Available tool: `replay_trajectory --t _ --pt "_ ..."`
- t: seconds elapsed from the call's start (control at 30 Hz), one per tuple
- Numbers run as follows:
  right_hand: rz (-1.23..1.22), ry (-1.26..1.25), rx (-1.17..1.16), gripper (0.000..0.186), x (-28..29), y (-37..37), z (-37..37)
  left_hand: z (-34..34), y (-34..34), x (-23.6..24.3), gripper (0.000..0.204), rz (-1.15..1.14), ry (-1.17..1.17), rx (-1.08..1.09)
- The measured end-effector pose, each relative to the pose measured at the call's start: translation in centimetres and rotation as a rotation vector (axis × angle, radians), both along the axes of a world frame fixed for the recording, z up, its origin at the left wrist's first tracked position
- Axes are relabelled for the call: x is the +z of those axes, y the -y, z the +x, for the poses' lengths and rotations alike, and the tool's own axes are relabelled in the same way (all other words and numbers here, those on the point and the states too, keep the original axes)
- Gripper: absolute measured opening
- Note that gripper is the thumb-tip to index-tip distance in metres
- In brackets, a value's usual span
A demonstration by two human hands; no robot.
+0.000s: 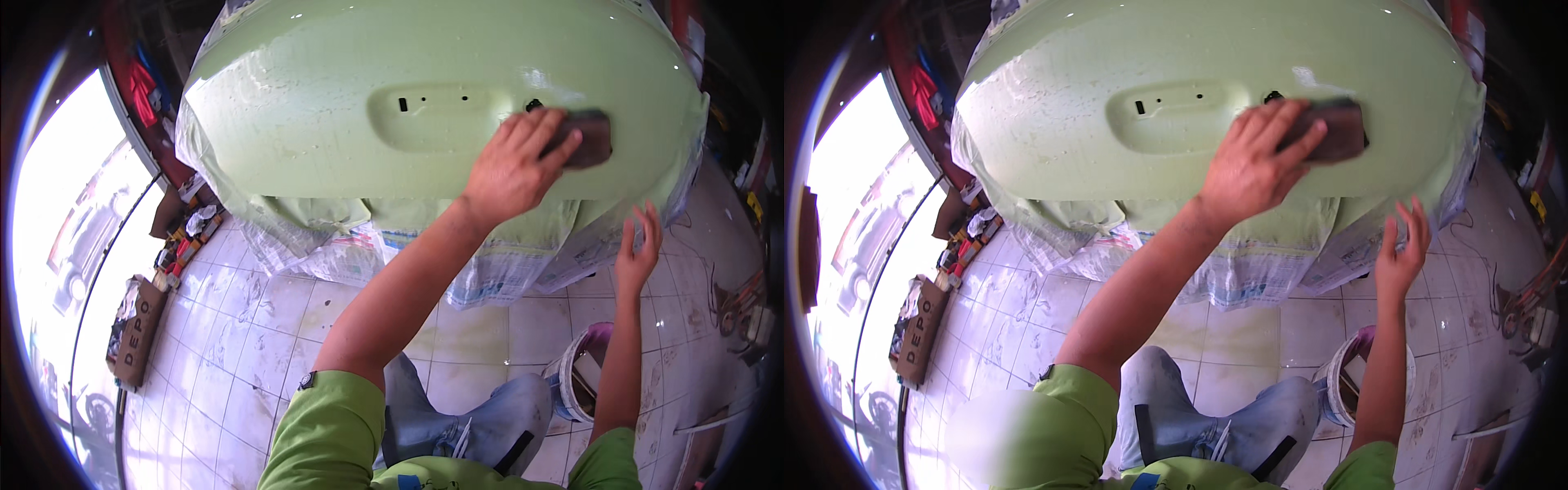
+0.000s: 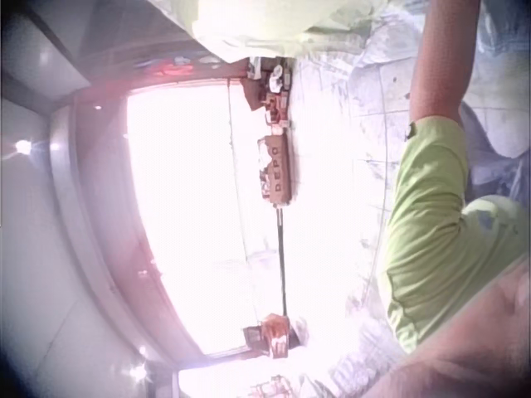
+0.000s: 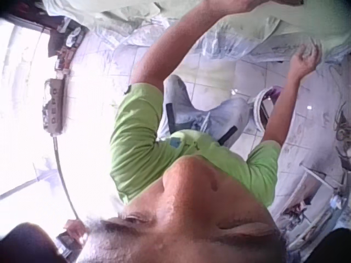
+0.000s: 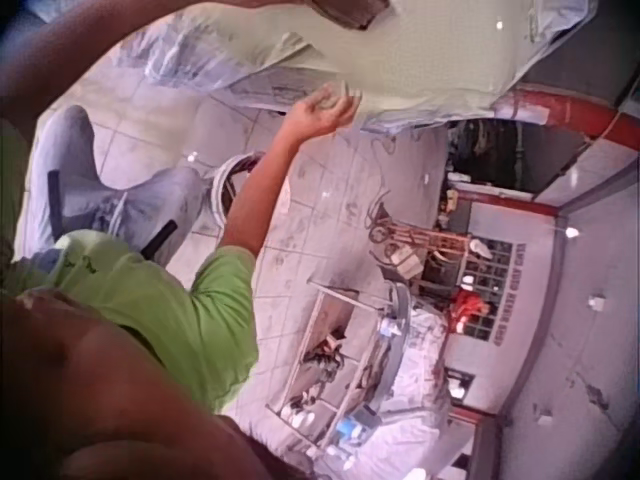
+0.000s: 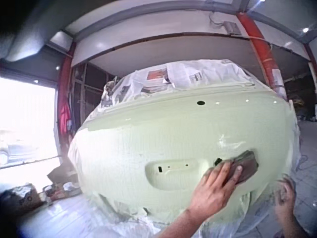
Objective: The person sands a light green car hood with a sanding block, repeatedly dipping the block into a bucket of water. The hood is masked with newspaper and plastic. The person works across the surface, then walks to a shelf to retrieve a new sanding block.
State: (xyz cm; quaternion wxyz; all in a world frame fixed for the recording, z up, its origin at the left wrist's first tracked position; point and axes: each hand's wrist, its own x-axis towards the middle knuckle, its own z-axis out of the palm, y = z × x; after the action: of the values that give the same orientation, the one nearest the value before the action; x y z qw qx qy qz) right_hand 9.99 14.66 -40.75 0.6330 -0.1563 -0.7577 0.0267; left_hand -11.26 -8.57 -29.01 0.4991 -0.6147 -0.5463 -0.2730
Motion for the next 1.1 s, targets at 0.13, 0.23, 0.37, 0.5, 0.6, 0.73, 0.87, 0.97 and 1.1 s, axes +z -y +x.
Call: replay_trajectory --t 0.13,0.23,0.37,0.5,0.6,0.73,0.87,0.97,1.1 --pt "-0.509 0.357 -0.021 0.035 -24.3 -0.1 12.0 -5.4 11.1 -4.6 0.066 -0.026 -0.005 0.122" --pt "-0.713 0.624 -0.222 0.048 -37.3 5.2 21.2 -14.6 22.8 -7.6 0.068 0.448 0.246 0.429" --pt "-0.828 1.125 -0.357 0.062 -32.4 10.7 17.5 -23.6 36.0 -3.0 0.063 1.029 0.853 0.316" --pt "-0.939 1.178 -0.507 0.065 -27.7 10.8 16.5 -19.2 25.0 -2.3 0.063 1.040 0.748 0.440" --pt "-0.930 1.161 -0.527 0.070 -29.9 9.0 17.3 -9.5 12.8 -2.8 0.063 0.578 0.230 0.377" --pt "-1.042 1.291 -0.465 0.073 -30.8 7.9 18.3 -8.0 14.7 -1.5 0.068 0.174 0.079 0.341" --pt "-0.980 1.248 -0.481 0.072 -29.7 8.6 17.4 -17.6 25.3 -2.6 0.060 0.593 0.307 0.470" --pt "-0.963 1.259 -0.492 0.074 -30.9 8.4 16.0 -24.1 33.7 -0.4 0.057 0.981 0.536 0.531" --pt "-0.976 1.221 -0.551 0.076 -30.1 9.7 15.5 -22.0 28.7 -0.7 0.061 1.077 0.702 0.594"
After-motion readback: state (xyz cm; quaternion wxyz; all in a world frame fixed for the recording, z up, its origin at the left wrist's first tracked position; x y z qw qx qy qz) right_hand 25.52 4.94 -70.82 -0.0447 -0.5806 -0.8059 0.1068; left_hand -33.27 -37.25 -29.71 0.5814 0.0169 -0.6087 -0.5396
